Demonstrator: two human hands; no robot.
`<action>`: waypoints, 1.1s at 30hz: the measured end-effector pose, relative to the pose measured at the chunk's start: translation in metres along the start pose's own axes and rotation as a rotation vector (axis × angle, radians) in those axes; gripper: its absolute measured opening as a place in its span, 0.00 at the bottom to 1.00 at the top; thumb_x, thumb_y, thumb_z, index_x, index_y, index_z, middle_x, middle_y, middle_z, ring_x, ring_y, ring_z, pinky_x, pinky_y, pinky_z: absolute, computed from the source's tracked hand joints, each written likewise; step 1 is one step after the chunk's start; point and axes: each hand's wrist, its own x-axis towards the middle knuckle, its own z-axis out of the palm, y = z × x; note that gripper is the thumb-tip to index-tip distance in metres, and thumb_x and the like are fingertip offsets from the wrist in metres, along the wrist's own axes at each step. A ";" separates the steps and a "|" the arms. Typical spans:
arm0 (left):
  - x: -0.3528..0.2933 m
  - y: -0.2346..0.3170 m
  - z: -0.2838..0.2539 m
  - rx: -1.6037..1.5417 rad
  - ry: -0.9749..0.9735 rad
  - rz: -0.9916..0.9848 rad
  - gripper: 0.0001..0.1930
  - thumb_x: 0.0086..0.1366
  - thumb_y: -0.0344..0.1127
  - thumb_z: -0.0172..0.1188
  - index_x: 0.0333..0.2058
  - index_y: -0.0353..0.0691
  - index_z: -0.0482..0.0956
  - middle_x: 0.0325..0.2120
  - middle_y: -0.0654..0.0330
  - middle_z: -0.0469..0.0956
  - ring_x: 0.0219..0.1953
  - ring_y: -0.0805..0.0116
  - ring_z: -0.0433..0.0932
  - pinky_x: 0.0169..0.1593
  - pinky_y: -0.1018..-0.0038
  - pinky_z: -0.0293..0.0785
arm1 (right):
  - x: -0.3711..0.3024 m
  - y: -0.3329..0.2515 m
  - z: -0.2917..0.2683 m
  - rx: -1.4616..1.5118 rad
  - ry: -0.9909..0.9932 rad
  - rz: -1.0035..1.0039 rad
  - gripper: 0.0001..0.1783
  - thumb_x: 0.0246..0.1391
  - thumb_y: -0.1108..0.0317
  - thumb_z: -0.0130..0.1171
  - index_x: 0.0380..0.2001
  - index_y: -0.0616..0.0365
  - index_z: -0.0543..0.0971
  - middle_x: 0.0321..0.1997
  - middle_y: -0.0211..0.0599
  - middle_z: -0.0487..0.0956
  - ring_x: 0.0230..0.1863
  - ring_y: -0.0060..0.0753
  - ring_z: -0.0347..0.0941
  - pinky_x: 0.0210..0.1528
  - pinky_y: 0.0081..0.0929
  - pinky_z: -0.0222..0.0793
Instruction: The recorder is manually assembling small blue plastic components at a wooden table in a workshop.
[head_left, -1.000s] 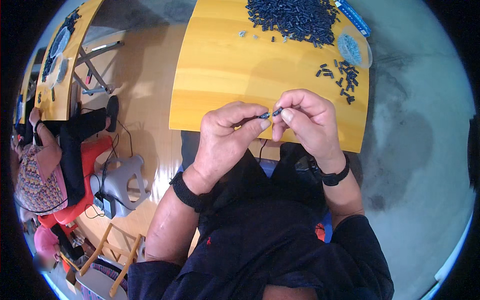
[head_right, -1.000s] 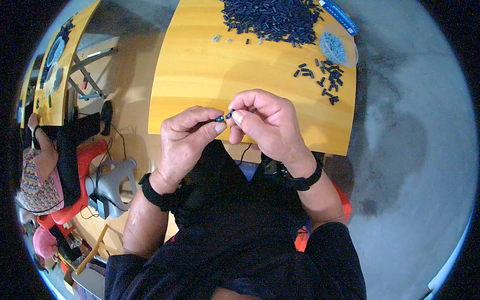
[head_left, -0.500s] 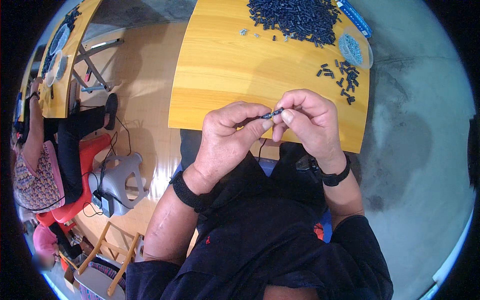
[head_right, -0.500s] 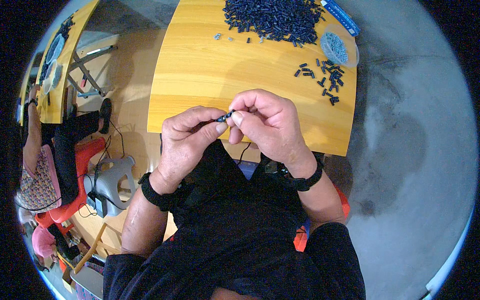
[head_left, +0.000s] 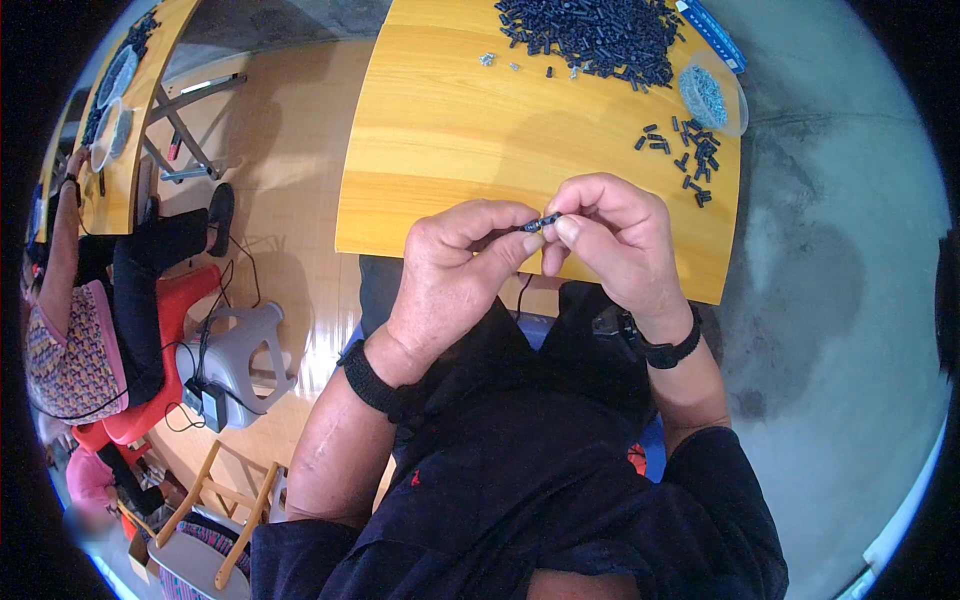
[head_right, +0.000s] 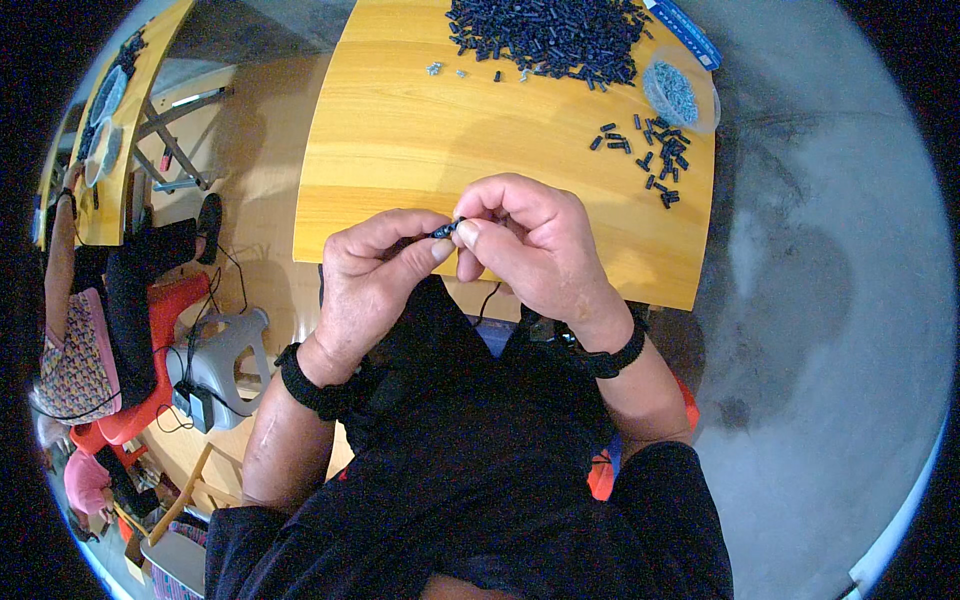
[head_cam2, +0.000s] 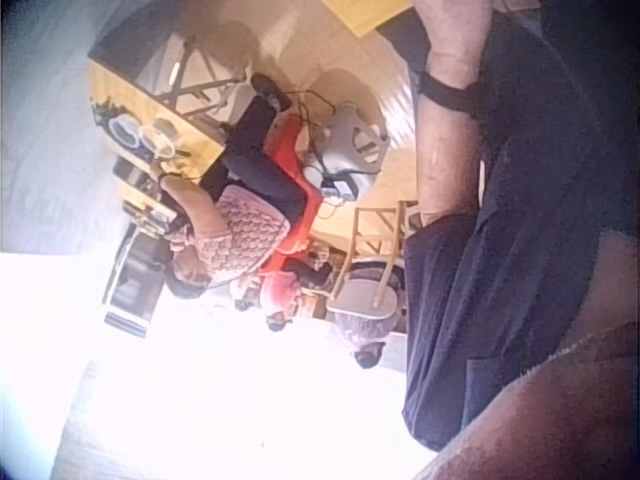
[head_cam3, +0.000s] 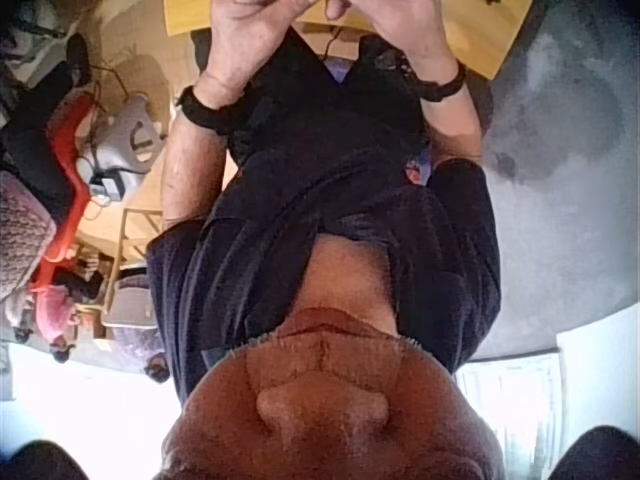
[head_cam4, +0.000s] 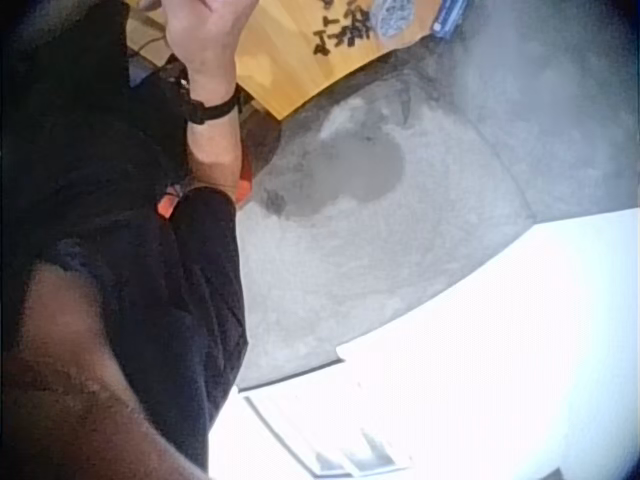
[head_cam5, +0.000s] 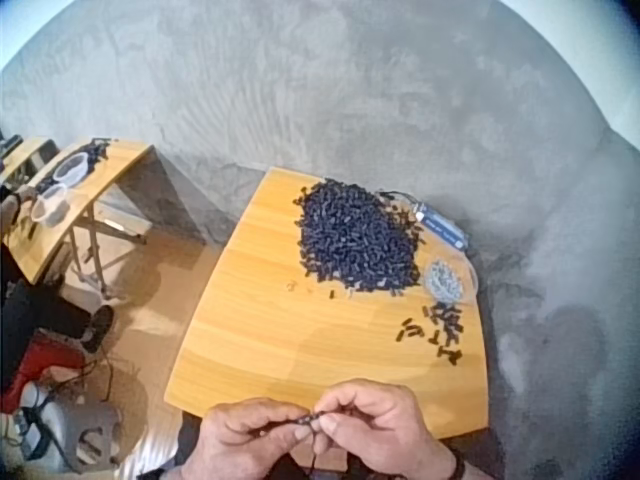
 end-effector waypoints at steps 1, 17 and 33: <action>0.000 0.001 0.000 0.003 0.002 0.002 0.09 0.59 0.21 0.62 0.39 0.33 0.81 0.33 0.61 0.81 0.36 0.77 0.77 0.42 0.81 0.74 | 0.000 0.000 0.001 -0.004 0.005 0.007 0.04 0.57 0.78 0.52 0.35 0.65 0.74 0.28 0.30 0.76 0.26 0.17 0.74 0.28 0.15 0.71; 0.000 -0.004 -0.003 0.229 0.048 0.108 0.06 0.56 0.23 0.64 0.35 0.33 0.82 0.27 0.57 0.81 0.31 0.74 0.79 0.35 0.78 0.74 | 0.000 -0.004 -0.002 0.247 -0.026 0.221 0.04 0.58 0.74 0.53 0.32 0.64 0.75 0.25 0.32 0.76 0.19 0.23 0.75 0.23 0.20 0.73; -0.002 -0.001 0.000 0.196 0.043 0.095 0.06 0.58 0.24 0.62 0.35 0.31 0.81 0.26 0.58 0.81 0.28 0.77 0.78 0.32 0.80 0.74 | 0.001 0.001 -0.007 0.357 -0.085 0.319 0.06 0.59 0.71 0.54 0.35 0.63 0.75 0.26 0.32 0.76 0.19 0.20 0.74 0.22 0.19 0.75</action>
